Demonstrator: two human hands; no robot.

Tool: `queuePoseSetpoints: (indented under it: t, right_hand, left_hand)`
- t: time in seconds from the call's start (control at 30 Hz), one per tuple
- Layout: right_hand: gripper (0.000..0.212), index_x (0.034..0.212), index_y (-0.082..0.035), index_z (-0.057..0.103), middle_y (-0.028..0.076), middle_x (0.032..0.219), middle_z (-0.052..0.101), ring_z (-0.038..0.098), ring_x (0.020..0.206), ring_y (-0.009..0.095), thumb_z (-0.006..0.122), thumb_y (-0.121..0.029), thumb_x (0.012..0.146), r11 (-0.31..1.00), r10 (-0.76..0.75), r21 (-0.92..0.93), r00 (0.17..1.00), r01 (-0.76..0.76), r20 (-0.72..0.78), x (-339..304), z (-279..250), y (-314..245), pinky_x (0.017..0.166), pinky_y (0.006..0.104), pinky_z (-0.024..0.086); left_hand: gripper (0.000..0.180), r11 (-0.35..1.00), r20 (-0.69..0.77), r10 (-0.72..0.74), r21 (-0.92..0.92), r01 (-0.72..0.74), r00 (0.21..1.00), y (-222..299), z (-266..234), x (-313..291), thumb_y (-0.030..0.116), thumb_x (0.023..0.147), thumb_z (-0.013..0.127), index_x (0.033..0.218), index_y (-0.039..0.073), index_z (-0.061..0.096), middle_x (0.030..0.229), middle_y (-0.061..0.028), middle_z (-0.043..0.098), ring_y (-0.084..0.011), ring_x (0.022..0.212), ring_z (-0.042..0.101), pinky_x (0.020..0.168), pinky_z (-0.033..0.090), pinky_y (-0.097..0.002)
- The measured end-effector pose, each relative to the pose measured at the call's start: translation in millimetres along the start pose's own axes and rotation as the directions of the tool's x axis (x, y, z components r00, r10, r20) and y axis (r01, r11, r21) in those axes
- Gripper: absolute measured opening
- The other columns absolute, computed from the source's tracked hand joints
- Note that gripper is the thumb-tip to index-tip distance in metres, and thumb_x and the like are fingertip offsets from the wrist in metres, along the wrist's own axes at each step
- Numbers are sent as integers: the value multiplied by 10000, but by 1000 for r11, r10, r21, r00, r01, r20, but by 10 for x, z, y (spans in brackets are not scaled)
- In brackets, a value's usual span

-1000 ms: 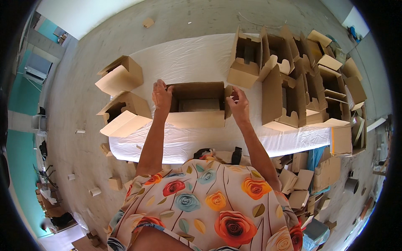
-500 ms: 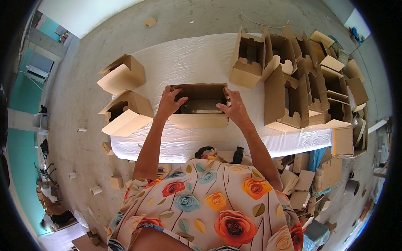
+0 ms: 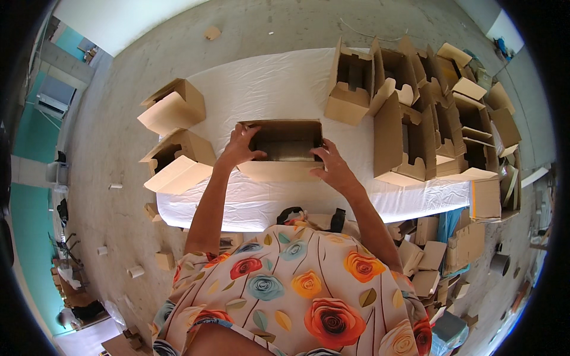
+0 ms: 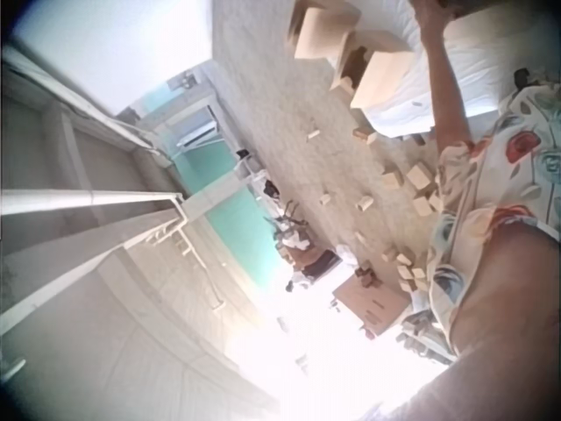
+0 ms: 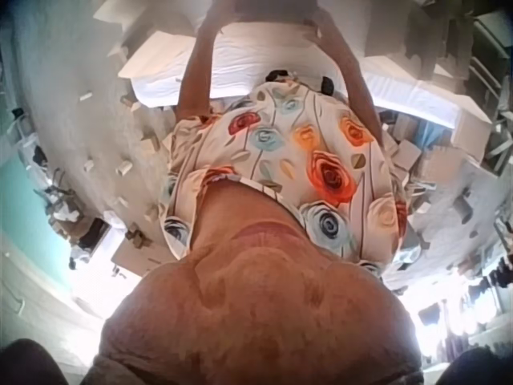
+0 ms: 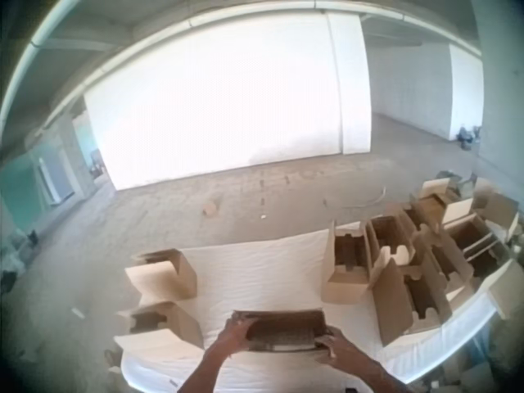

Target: The person folds cardboard boxes by hand on a table and inserts cardboard dividers into them, repeating the process for several boxes and placing them aside.

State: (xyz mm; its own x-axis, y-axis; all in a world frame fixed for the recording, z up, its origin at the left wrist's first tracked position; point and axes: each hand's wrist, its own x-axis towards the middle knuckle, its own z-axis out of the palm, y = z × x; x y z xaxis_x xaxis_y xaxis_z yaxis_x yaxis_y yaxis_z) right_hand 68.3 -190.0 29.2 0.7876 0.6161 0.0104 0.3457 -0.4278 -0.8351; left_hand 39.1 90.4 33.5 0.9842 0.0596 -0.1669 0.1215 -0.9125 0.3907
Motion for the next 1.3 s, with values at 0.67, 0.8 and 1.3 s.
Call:
queuePoseSetpoints:
  t: [0.67,0.8,1.3]
  right_hand:
    - [145,745,-7,559,124,953,536,547,764,282,656,-25,638,973,-229,-69,957,220,-179,36,96,-48,664,325,464]
    - [125,769,5,550,135,873,565,546,718,293,625,-18,672,982,-167,67,980,175,-109,52,176,13,643,321,451]
    - [290,805,23,549,150,750,578,543,649,227,671,-184,643,962,255,135,956,-236,-147,146,213,305,596,323,436]
  left_hand:
    - [563,987,-91,21,-156,-35,996,-243,56,-12,267,662,686,1161,79,508,1054,-197,440,-284,963,469,806,408,-344]
    - [507,808,260,104,-586,71,960,-38,77,-15,190,721,674,1186,97,496,890,-109,503,-169,773,507,680,425,-276]
    - [340,777,-582,-378,-622,-95,719,148,226,1,103,806,534,1082,-21,379,715,-143,462,-266,671,453,636,397,-410]
